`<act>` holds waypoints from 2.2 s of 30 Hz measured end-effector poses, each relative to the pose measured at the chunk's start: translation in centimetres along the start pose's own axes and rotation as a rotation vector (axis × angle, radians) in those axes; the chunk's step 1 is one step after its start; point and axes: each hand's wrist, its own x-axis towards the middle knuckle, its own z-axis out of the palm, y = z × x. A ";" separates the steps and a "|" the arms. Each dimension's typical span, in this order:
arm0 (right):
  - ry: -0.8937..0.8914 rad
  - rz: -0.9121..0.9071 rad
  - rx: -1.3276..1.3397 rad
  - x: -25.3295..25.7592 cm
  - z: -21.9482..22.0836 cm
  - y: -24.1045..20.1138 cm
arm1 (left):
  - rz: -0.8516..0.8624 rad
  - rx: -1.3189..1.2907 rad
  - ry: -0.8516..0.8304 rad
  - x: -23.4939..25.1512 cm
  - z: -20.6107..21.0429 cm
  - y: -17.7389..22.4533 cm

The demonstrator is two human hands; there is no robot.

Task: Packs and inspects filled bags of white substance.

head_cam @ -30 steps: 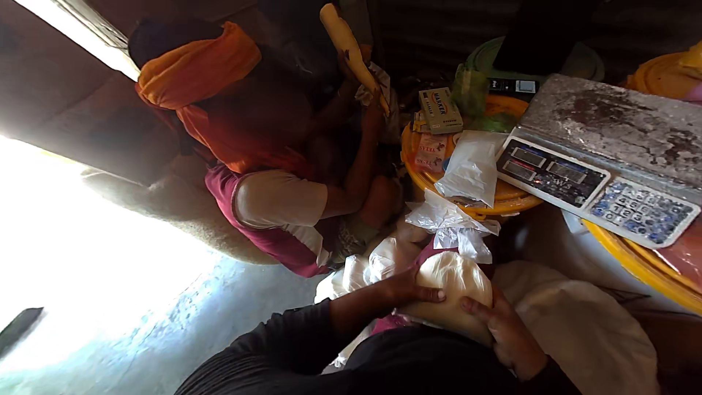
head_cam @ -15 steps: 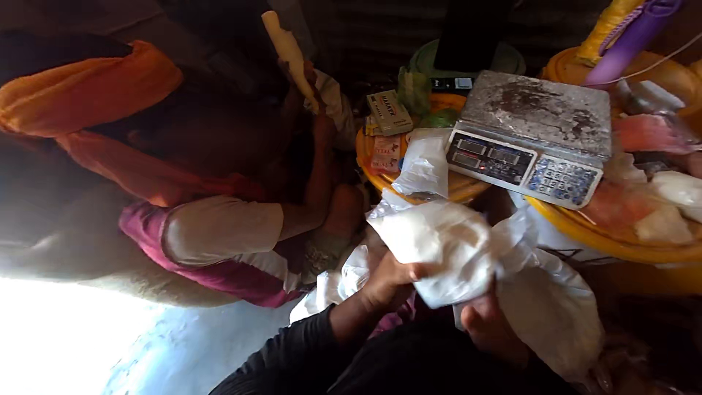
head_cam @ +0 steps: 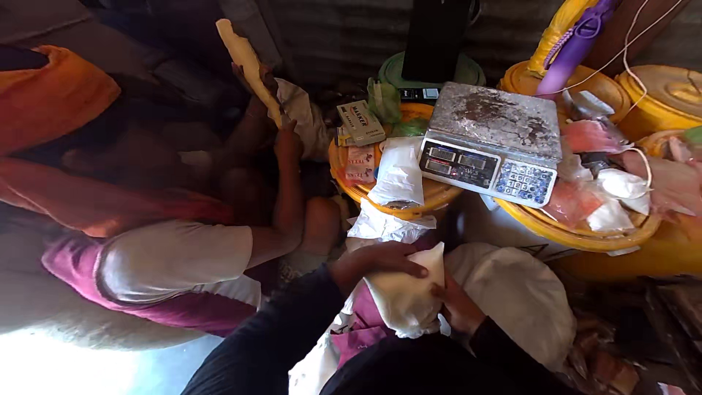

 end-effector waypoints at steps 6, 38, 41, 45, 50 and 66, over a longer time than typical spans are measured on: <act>0.169 0.065 -0.042 -0.9 -0.9 0.3 | -0.100 0.163 0.219 -1.4 2.4 1.4; 0.258 -0.323 -0.277 0.2 0.0 -0.2 | 0.056 -1.008 1.208 -3.3 12.5 -3.9; 0.295 -0.334 -0.221 0.3 -0.1 -0.1 | 0.081 -1.024 1.218 -3.2 12.6 -4.5; 0.347 -0.340 -0.124 0.5 -0.1 0.3 | 0.114 -1.088 1.217 -2.9 12.4 -4.8; 0.299 -0.320 -0.112 0.8 -0.8 0.3 | 0.166 -1.105 1.255 -2.6 12.7 -5.2; 0.234 -0.256 -0.213 1.0 -2.6 -0.2 | 0.190 -0.949 0.957 -4.4 9.6 -8.3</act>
